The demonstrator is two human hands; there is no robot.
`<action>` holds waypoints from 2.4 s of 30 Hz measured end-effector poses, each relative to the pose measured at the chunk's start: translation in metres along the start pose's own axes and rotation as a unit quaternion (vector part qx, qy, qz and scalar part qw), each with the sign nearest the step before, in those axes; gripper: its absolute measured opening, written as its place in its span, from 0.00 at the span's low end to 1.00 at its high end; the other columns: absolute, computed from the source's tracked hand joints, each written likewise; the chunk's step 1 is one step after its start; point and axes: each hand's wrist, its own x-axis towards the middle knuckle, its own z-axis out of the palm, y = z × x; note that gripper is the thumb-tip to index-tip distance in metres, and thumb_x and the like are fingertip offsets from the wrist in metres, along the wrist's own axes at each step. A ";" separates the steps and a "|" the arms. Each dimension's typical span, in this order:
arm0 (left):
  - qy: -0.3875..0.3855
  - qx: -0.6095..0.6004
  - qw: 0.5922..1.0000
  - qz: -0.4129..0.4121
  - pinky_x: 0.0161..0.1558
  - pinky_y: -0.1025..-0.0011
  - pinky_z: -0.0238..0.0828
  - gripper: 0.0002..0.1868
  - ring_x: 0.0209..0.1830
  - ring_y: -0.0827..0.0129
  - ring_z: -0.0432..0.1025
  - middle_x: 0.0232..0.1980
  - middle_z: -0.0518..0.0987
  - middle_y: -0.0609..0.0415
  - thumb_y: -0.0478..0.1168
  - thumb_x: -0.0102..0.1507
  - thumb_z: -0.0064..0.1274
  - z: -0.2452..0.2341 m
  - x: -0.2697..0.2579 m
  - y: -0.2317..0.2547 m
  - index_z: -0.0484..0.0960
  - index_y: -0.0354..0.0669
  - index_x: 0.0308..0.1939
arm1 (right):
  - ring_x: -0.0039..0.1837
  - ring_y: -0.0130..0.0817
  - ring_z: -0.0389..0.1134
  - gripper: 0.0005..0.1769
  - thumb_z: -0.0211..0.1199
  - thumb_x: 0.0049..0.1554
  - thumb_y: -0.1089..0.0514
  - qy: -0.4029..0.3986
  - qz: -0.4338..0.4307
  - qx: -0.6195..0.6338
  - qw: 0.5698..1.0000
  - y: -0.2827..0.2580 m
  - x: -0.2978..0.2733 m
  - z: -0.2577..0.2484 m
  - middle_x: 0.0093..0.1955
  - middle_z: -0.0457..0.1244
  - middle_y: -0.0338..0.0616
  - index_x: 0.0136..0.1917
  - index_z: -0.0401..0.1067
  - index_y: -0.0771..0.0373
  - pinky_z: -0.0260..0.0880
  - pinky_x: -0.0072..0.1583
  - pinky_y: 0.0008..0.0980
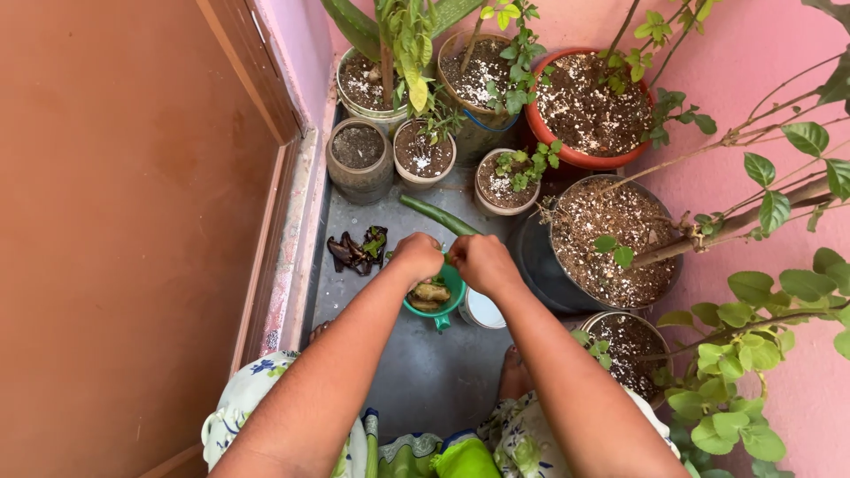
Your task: The recorder is shown breaking an aloe vera leaf into small pieces and placing them into a small green bucket for some gardening purpose.
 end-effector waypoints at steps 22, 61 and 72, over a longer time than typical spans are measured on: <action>-0.141 -0.320 0.937 -0.024 0.43 0.58 0.66 0.14 0.35 0.66 0.71 0.45 0.79 0.50 0.39 0.70 0.41 0.000 0.025 -0.012 0.77 0.37 0.55 | 0.37 0.23 0.65 0.06 0.69 0.55 0.64 -0.033 0.030 0.303 0.952 0.015 0.010 0.020 0.36 0.68 0.41 0.46 0.77 0.68 0.67 0.40 0.29; -0.109 -0.352 0.930 0.014 0.35 0.76 0.75 0.05 0.34 0.73 0.76 0.39 0.81 0.52 0.32 0.68 0.51 -0.021 0.007 0.002 0.80 0.37 0.46 | 0.50 0.27 0.70 0.04 0.65 0.61 0.64 0.117 -0.206 0.420 0.876 -0.003 0.001 -0.014 0.47 0.70 0.41 0.51 0.76 0.64 0.72 0.53 0.27; -0.111 -0.297 0.945 0.081 0.36 0.79 0.74 0.10 0.38 0.74 0.78 0.43 0.84 0.53 0.34 0.67 0.50 -0.025 0.005 0.007 0.83 0.38 0.51 | 0.39 0.25 0.66 0.13 0.68 0.54 0.61 0.098 -0.057 0.254 0.961 0.008 0.008 -0.008 0.38 0.65 0.37 0.54 0.77 0.60 0.70 0.44 0.30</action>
